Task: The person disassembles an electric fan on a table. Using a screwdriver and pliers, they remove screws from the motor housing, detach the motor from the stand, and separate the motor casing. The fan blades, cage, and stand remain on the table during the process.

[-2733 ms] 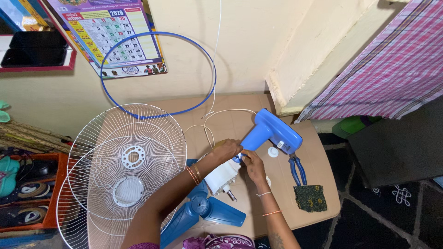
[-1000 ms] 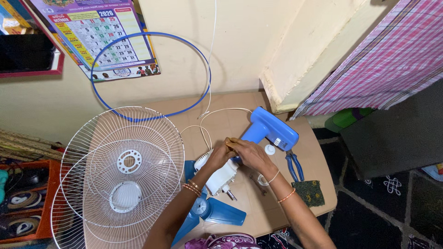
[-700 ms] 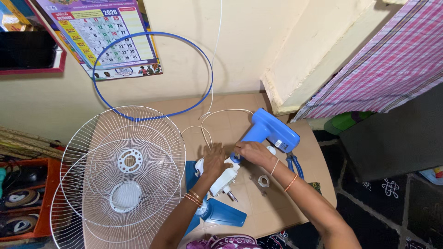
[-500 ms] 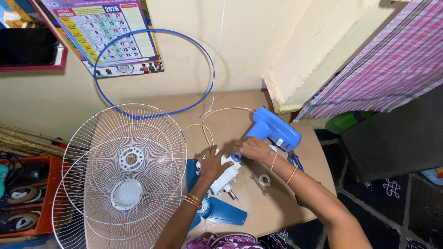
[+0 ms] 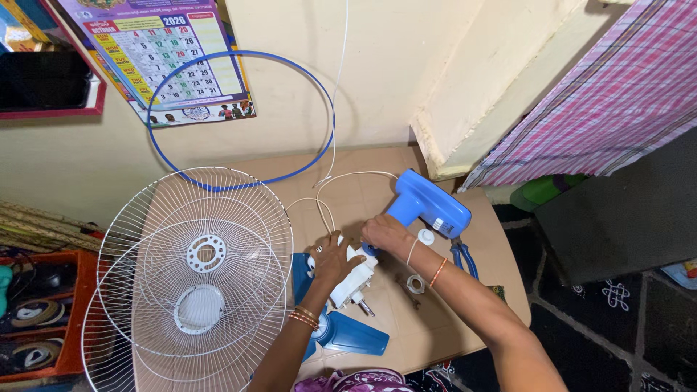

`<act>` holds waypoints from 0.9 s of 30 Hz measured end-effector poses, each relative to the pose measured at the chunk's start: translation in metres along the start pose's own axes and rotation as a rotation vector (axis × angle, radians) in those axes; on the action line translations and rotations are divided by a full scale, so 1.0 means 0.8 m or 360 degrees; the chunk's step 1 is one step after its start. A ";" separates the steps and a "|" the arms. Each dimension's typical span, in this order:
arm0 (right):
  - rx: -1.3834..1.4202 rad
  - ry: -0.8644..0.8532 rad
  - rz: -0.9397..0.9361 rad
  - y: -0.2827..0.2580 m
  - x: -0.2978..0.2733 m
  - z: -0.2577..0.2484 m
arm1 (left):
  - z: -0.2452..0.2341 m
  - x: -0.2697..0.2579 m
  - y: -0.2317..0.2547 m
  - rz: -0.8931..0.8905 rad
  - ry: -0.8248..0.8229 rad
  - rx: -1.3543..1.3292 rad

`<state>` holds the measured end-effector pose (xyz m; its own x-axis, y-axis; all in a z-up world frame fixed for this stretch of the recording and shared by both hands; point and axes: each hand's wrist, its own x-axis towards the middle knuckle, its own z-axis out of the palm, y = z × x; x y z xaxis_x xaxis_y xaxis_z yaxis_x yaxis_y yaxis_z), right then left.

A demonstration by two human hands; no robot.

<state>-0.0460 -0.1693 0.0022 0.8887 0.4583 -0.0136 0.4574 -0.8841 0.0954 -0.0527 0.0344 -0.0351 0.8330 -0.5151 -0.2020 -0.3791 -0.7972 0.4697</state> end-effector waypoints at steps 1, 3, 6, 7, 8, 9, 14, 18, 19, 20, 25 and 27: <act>-0.0038 0.0041 -0.0041 0.002 0.005 0.004 | 0.000 -0.001 0.000 -0.0001 -0.0006 -0.0012; -0.0071 -0.0015 -0.0080 0.011 0.009 0.006 | 0.000 -0.002 0.002 0.0022 0.0012 0.0008; -0.0167 -0.0039 -0.0210 0.015 0.004 0.005 | -0.003 -0.001 0.002 -0.0010 -0.0034 0.0046; -0.0203 -0.0039 -0.0262 0.011 0.001 0.006 | -0.004 -0.002 0.000 -0.0030 -0.0066 0.0061; -0.0170 -0.0022 -0.0231 0.008 -0.004 0.006 | -0.004 0.000 0.001 -0.0011 -0.0034 0.0026; -0.0137 -0.0005 -0.0201 0.005 -0.009 0.006 | -0.004 0.000 0.001 0.0008 -0.0002 -0.0008; -0.0278 -0.0187 -0.0333 -0.009 -0.018 0.005 | -0.002 -0.003 0.003 0.0008 0.0030 0.0021; -0.0260 -0.0247 -0.0296 -0.010 -0.008 0.006 | -0.004 -0.003 0.006 -0.0004 0.0034 0.0067; -0.0250 -0.0235 -0.0289 -0.011 -0.006 0.008 | -0.003 -0.004 0.006 -0.0010 0.0025 0.0077; -0.0249 -0.0249 -0.0290 -0.010 -0.005 0.010 | -0.003 -0.005 0.006 -0.0001 0.0041 0.0053; -0.0234 -0.0355 -0.0188 -0.005 0.006 0.021 | -0.004 -0.006 0.005 0.0012 0.0055 0.0045; -0.0173 -0.0326 -0.0153 -0.002 0.011 0.024 | -0.005 -0.005 0.005 -0.0001 0.0039 0.0036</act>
<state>-0.0385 -0.1655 -0.0175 0.8343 0.5020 -0.2281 0.5438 -0.8174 0.1900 -0.0559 0.0348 -0.0292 0.8426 -0.5071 -0.1810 -0.3874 -0.8045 0.4503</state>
